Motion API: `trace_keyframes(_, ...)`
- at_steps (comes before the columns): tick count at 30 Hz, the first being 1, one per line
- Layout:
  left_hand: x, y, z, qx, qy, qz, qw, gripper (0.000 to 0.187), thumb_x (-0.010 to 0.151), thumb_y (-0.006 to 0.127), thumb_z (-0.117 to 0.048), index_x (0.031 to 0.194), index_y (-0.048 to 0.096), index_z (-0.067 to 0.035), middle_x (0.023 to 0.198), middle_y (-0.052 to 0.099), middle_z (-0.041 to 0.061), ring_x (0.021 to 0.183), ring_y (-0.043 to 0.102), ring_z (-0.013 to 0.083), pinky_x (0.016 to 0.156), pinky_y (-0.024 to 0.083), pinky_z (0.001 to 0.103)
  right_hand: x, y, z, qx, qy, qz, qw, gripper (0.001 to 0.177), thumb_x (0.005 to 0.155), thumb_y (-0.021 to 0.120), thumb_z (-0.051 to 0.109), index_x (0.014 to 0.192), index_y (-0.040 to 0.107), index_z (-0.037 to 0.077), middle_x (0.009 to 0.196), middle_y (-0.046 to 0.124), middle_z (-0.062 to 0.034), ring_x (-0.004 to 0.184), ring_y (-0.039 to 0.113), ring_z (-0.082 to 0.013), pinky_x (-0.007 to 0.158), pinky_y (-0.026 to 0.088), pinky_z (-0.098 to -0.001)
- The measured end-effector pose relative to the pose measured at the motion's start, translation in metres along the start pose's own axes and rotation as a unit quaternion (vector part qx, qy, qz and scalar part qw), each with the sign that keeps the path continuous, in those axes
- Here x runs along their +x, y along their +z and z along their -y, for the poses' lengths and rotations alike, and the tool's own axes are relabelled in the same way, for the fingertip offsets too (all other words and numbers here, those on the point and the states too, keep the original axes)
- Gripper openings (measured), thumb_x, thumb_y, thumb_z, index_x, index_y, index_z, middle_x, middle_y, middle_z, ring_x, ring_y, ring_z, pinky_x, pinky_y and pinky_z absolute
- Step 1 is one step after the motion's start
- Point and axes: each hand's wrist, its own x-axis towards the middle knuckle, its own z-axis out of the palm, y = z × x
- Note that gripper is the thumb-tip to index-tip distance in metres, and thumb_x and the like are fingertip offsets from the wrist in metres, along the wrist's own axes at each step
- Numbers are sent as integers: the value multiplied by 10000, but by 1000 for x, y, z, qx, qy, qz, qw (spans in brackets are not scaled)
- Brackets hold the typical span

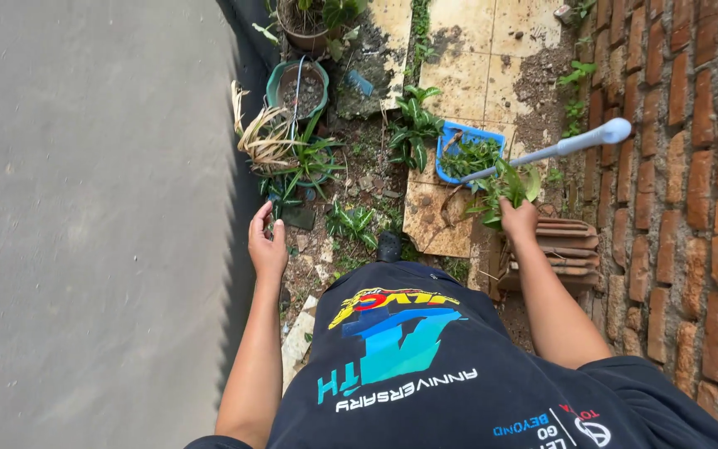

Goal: The recorder is weeding and cleaning a garden area, pulling weeds by hand and using a small scoop to collect debris.

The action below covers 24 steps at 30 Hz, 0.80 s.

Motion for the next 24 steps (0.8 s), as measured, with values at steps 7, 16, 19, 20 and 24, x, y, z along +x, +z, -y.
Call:
trace_keyframes(7, 20, 36, 6, 0, -3, -10, 1000, 416, 986, 642, -83, 1400, 605, -91, 1353, 646, 84, 1228, 636, 179, 988, 517, 293, 96, 72, 33, -51, 86, -8, 995, 564, 900, 860, 411, 936, 676, -121, 871, 708, -258, 814, 707, -328, 752, 532, -479)
trace_keyframes(16, 37, 64, -22, 62, -7, 39, 997, 402, 980, 670, -108, 1380, 626, -118, 1268, 660, 90, 1130, 641, 168, 888, 518, 282, 163, 109, 63, 71, 147, -42, 986, 465, 808, 831, 361, 913, 706, -75, 906, 758, -223, 799, 718, -323, 778, 548, -451)
trace_keyframes(19, 47, 74, -29, 87, -4, 47, 995, 405, 969, 679, -123, 1372, 638, -120, 1237, 672, 89, 1085, 648, 168, 868, 520, 289, 175, 122, 47, 54, 181, -20, 982, 520, 836, 876, 361, 930, 684, -113, 951, 739, -243, 863, 707, -297, 781, 545, -442)
trace_keyframes(20, 49, 77, -30, 85, -11, 49, 995, 411, 965, 677, -128, 1374, 638, -128, 1232, 671, 86, 1045, 645, 171, 839, 519, 292, 172, 122, 51, 47, 173, -8, 984, 471, 826, 869, 327, 942, 693, -95, 945, 739, -237, 845, 708, -294, 776, 544, -433)
trace_keyframes(24, 51, 84, -37, 94, -12, 53, 994, 414, 956, 668, -134, 1369, 636, -139, 1227, 666, 80, 1010, 641, 167, 793, 525, 293, 153, 97, 110, 86, 170, 50, 980, 312, 835, 818, 227, 994, 703, -16, 924, 737, -175, 808, 714, -256, 754, 567, -417)
